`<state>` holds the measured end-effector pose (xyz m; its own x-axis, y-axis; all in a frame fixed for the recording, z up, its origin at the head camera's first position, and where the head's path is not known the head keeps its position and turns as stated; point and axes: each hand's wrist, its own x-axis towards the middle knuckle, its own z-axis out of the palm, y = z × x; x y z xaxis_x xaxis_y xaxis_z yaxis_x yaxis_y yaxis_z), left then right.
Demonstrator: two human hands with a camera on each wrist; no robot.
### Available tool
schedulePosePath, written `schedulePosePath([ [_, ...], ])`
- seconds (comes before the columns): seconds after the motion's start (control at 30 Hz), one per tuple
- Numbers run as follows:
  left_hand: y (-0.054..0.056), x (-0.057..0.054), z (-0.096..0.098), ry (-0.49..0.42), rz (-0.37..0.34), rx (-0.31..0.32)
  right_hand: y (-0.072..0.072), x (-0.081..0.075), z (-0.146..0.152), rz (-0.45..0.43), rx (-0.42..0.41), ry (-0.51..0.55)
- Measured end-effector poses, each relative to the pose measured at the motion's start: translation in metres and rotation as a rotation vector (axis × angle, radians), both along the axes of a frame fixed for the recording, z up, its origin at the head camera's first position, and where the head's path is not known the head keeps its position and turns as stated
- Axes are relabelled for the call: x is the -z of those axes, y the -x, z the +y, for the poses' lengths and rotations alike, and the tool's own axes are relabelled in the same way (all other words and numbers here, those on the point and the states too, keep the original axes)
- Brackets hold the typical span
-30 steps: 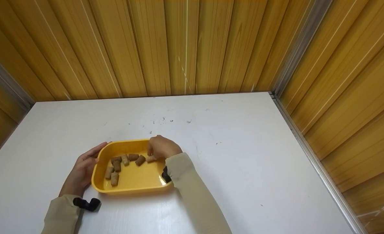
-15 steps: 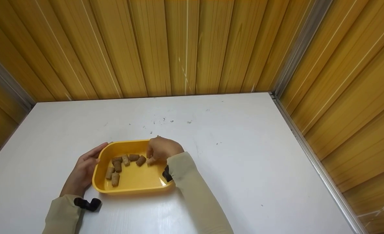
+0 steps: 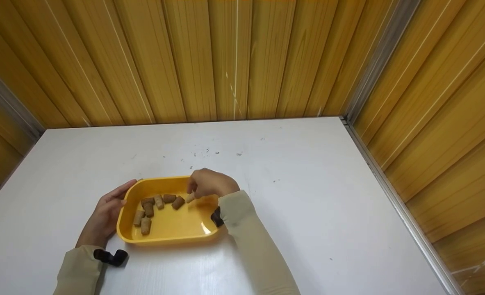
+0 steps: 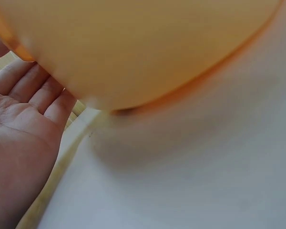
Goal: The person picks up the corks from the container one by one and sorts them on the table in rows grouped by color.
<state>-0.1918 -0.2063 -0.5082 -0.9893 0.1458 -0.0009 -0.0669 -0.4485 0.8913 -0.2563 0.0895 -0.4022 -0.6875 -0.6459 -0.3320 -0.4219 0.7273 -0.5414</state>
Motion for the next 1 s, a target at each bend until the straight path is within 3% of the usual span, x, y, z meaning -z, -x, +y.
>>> schedulePosePath([
  [0.6, 0.002, -0.002, 0.0, -0.028, -0.008, -0.006, -0.003, -0.003, 0.035, 0.104, -0.024, 0.347],
  [1.0, 0.001, 0.0, 0.0, -0.041, -0.019, -0.01, -0.008, 0.013, 0.05, 0.132, 0.099, 0.571],
])
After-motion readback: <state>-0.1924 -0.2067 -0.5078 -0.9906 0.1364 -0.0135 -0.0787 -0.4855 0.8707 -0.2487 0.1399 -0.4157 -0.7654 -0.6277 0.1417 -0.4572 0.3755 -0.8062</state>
